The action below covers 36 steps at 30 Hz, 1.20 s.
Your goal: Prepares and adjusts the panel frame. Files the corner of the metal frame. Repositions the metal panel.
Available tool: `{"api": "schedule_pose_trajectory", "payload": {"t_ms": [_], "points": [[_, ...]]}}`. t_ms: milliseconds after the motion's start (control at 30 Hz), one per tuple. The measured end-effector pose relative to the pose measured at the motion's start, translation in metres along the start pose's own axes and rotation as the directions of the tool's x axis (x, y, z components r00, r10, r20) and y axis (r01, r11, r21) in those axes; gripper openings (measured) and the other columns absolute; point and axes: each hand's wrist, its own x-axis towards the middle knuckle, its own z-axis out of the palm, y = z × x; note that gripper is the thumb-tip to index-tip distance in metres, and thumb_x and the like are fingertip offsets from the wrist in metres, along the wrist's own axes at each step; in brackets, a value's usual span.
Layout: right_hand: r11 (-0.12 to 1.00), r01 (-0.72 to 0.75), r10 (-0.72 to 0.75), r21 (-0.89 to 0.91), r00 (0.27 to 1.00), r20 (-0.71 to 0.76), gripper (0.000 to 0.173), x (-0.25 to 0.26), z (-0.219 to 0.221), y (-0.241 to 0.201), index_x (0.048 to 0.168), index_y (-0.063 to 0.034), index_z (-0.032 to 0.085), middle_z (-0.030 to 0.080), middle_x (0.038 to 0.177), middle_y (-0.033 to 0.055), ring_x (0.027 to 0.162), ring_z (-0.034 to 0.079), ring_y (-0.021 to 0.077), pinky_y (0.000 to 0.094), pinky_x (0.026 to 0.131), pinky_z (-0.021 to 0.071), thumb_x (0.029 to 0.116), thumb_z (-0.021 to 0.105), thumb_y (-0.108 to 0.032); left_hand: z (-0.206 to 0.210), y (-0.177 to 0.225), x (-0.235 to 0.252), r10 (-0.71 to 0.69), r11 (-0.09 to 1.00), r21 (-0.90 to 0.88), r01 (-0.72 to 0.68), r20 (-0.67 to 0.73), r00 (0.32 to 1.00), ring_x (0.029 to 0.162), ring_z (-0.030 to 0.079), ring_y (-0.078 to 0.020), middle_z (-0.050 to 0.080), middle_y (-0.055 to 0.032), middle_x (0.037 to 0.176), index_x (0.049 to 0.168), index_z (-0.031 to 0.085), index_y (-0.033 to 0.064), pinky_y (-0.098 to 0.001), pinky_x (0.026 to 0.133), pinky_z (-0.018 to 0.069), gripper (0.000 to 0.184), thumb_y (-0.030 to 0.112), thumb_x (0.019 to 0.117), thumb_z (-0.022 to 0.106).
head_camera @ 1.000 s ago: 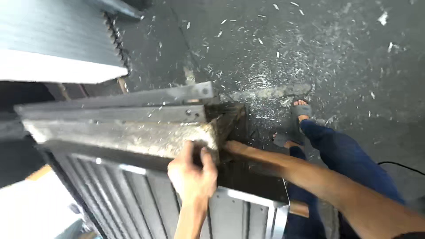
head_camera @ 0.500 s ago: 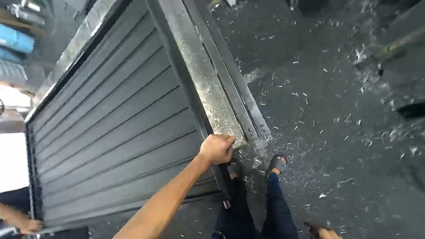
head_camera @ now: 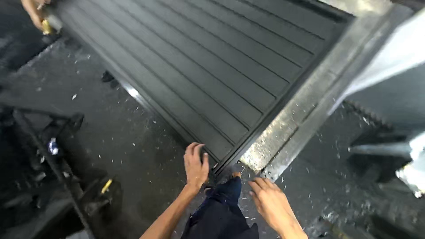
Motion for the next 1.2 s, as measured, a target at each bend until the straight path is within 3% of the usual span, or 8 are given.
{"api": "schedule_pose_trajectory", "payload": {"t_ms": [100, 200, 267, 367, 467, 600, 833, 1200], "points": [[0.979, 0.199, -0.198, -0.03, 0.979, 0.039, 0.032, 0.052, -0.007, -0.009, 0.127, -0.0159, 0.071, 0.066, 0.135, 0.0077, 0.131, 0.058, 0.0304, 0.0519, 0.107, 0.0492, 0.098, 0.061, -0.024, 0.01, -0.03, 0.0, -0.475, 0.864, -0.307, 0.399, -0.233, 0.849, 0.136, 0.045, -0.0432, 0.039, -0.0287, 0.151, 0.144, 0.048, -0.0003, -0.0594, 0.109, 0.0436, 0.051, 0.028, 0.101, 0.052], [0.936, 0.331, -0.33, -0.118, 0.943, 0.026, 0.034, 0.094, -0.005, -0.018, 0.131, -0.0164, 0.068, 0.063, 0.141, 0.008, 0.139, 0.052, 0.0311, 0.0547, 0.115, 0.0418, 0.0988, 0.061, -0.025, 0.04, -0.037, 0.016, -0.787, 0.515, -0.677, 0.526, -0.13, 0.603, 0.134, 0.047, -0.0409, 0.041, -0.0276, 0.15, 0.152, 0.038, 0.0037, -0.0588, 0.107, 0.0439, 0.057, 0.036, 0.1053, 0.049], [0.904, 0.399, -0.393, -0.154, 0.917, 0.073, 0.033, 0.111, 0.001, -0.025, 0.129, -0.0153, 0.069, 0.065, 0.137, 0.0074, 0.138, 0.053, 0.0291, 0.0543, 0.117, 0.0395, 0.1001, 0.061, -0.028, 0.051, -0.034, 0.014, -0.817, 0.324, -0.795, 0.513, 0.04, 0.576, 0.133, 0.052, -0.0321, 0.051, -0.0183, 0.148, 0.153, 0.035, 0.0141, -0.0578, 0.106, 0.0459, 0.062, 0.054, 0.1069, 0.034], [0.866, 0.462, -0.428, -0.19, 0.883, 0.191, 0.029, 0.127, 0.004, -0.034, 0.121, -0.0152, 0.072, 0.069, 0.123, 0.0054, 0.126, 0.06, 0.0262, 0.0504, 0.114, 0.0419, 0.101, 0.058, -0.032, 0.049, -0.017, 0.014, -0.779, 0.174, -0.845, 0.506, 0.196, 0.595, 0.142, 0.046, -0.0263, 0.045, -0.0098, 0.157, 0.158, 0.035, 0.0206, -0.0586, 0.112, 0.0404, 0.078, 0.072, 0.1016, 0.018], [0.838, 0.502, -0.455, -0.214, 0.859, 0.235, 0.026, 0.134, 0.007, -0.037, 0.109, -0.0153, 0.074, 0.07, 0.111, 0.0057, 0.114, 0.063, 0.027, 0.0477, 0.101, 0.0502, 0.0987, 0.062, -0.036, 0.053, -0.014, 0.018, -0.809, 0.231, -0.818, 0.527, 0.139, 0.571, 0.137, 0.052, -0.0278, 0.053, -0.0135, 0.149, 0.153, 0.041, 0.0173, -0.0583, 0.109, 0.0441, 0.076, 0.069, 0.1034, 0.016], [0.779, 0.573, -0.505, -0.256, 0.815, 0.285, 0.031, 0.144, 0.007, -0.041, 0.105, -0.0133, 0.072, 0.069, 0.108, 0.0067, 0.108, 0.063, 0.0289, 0.0479, 0.091, 0.0523, 0.0943, 0.068, -0.042, 0.06, -0.027, 0.03, -0.827, 0.303, -0.775, 0.555, 0.076, 0.557, 0.135, 0.054, -0.0304, 0.058, -0.0197, 0.143, 0.15, 0.045, 0.0107, -0.0578, 0.111, 0.0422, 0.068, 0.057, 0.1084, 0.017], [0.726, 0.642, -0.552, -0.245, 0.758, 0.348, 0.033, 0.154, 0.006, -0.043, 0.102, -0.0124, 0.073, 0.069, 0.103, 0.0063, 0.103, 0.063, 0.0296, 0.0481, 0.081, 0.0535, 0.0898, 0.074, -0.043, 0.051, -0.019, 0.036, -0.865, 0.392, -0.62, 0.679, 0.002, 0.501, 0.111, 0.067, -0.036, 0.07, -0.0194, 0.116, 0.134, 0.061, 0.0113, -0.0641, 0.091, 0.051, 0.071, 0.058, 0.1071, 0.015], [0.775, 0.616, -0.543, -0.141, 0.763, 0.351, 0.029, 0.162, 0.005, -0.042, 0.1, -0.0147, 0.074, 0.068, 0.1, 0.0035, 0.099, 0.063, 0.026, 0.047, 0.083, 0.0524, 0.0873, 0.076, -0.041, 0.036, -0.012, 0.043, -0.895, 0.384, -0.494, 0.78, 0.007, 0.445, 0.099, 0.071, -0.0348, 0.072, -0.0156, 0.101, 0.124, 0.065, 0.0139, -0.0611, 0.079, 0.0553, 0.066, 0.056, 0.1079, 0.016]]}}
